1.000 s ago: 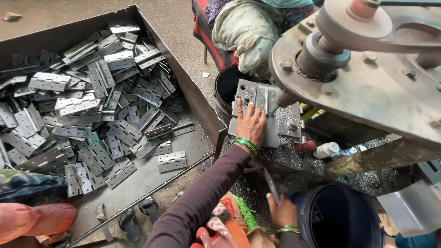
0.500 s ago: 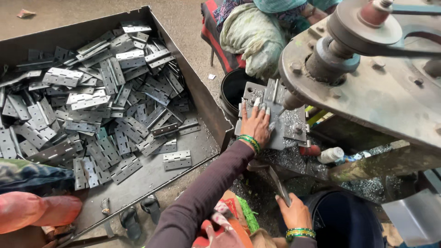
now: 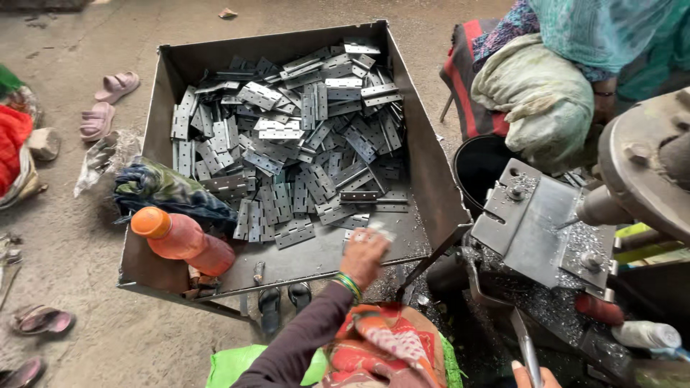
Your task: The person repeatedly picks metal hinges from a bin, places them on a grinding machine, and operates the lever to grind the edges. The person handles each hinge individually and returns it to the bin after processing.
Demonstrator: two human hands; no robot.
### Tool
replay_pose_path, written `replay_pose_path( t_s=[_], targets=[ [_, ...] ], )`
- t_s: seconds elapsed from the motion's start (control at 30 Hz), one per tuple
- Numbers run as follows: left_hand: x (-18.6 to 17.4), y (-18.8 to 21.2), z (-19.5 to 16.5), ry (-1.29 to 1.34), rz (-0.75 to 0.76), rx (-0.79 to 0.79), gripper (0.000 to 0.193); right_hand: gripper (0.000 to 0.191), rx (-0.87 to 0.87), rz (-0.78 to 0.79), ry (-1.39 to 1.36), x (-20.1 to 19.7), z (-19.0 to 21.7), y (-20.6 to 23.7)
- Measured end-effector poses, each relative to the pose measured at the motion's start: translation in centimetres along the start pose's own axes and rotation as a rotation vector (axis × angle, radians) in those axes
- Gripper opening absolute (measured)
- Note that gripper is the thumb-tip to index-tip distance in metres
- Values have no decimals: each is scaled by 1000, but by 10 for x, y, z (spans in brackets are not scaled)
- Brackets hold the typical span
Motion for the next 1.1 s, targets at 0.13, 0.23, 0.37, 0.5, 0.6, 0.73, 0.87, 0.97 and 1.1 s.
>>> replay_pose_path(
  t_s=[0.13, 0.23, 0.37, 0.5, 0.6, 0.73, 0.87, 0.97, 1.1],
  targets=[
    [17, 25, 57, -115, -2, -206, 48, 39, -30, -47, -51, 5, -4, -2],
    [36, 23, 72, -151, 2, -258, 55, 38, -23, -41, -42, 4, -9, 1],
    [49, 0, 80, -239, 178, -385, 40, 37, 58, 10, -50, 1, -17, 8],
    [42, -8, 83, -164, 256, -495, 58, 42, 56, 10, -40, -2, -16, 6],
    [32, -2, 78, -128, 302, -592, 62, 48, 199, 206, 165, -5, -15, 2],
    [33, 7, 75, -61, 337, -699, 60, 52, 250, 190, 250, -12, -12, 5],
    [45, 6, 79, -179, 263, -656, 26, 51, 239, 191, 273, -12, -12, 5],
    [46, 5, 75, -331, 82, -590, 9, 51, 224, 184, 251, -11, -11, 3],
    [43, 12, 67, -212, 200, -606, 32, 52, 229, 139, 256, -13, -7, 10]
  ],
)
Point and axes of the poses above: each hand's wrist, its own y-axis away from the middle knuckle, its own x-axis out of the palm, z = x × y, the point moved 2 cm from there along -y, towards the middle knuckle, and after that the axes turned 8 degrees about x, right-handed, at the moved point
